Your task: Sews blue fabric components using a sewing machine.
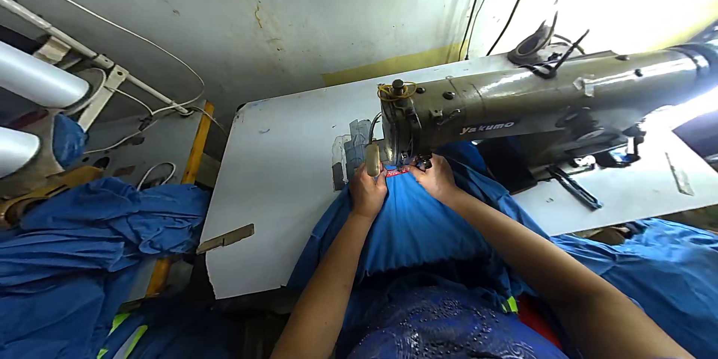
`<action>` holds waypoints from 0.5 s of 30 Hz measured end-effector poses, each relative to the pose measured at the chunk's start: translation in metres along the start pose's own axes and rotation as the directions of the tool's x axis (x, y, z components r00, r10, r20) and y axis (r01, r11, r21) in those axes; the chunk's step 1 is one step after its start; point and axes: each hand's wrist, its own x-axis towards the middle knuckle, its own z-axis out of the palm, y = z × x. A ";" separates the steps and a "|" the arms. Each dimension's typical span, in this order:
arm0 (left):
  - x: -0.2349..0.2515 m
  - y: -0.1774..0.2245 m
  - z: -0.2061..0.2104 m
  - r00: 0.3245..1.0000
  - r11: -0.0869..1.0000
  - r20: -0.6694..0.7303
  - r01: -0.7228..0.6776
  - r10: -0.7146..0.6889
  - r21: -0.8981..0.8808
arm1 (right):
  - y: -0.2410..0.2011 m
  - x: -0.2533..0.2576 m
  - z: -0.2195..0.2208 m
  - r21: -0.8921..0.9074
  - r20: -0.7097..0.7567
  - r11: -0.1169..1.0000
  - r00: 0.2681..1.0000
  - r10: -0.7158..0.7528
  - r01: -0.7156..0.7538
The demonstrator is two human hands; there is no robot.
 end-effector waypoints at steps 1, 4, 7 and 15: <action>0.000 0.001 0.000 1.000 1.000 0.003 0.000 0.000 0.018 | -0.001 -0.001 0.001 -0.031 -0.004 1.000 1.000 -0.004 0.003; -0.002 0.002 0.000 1.000 0.998 0.005 -0.022 0.022 0.058 | 0.001 -0.001 0.002 -0.065 -0.016 0.998 1.000 -0.026 0.025; 0.001 0.001 -0.006 0.999 1.000 0.050 0.010 -0.011 0.014 | 0.005 -0.002 0.003 -0.025 -0.037 0.998 0.997 -0.061 0.061; 0.011 -0.007 -0.015 0.987 0.999 0.157 -0.013 0.019 -0.038 | 0.007 -0.002 0.002 -0.003 -0.043 0.994 0.993 -0.112 0.112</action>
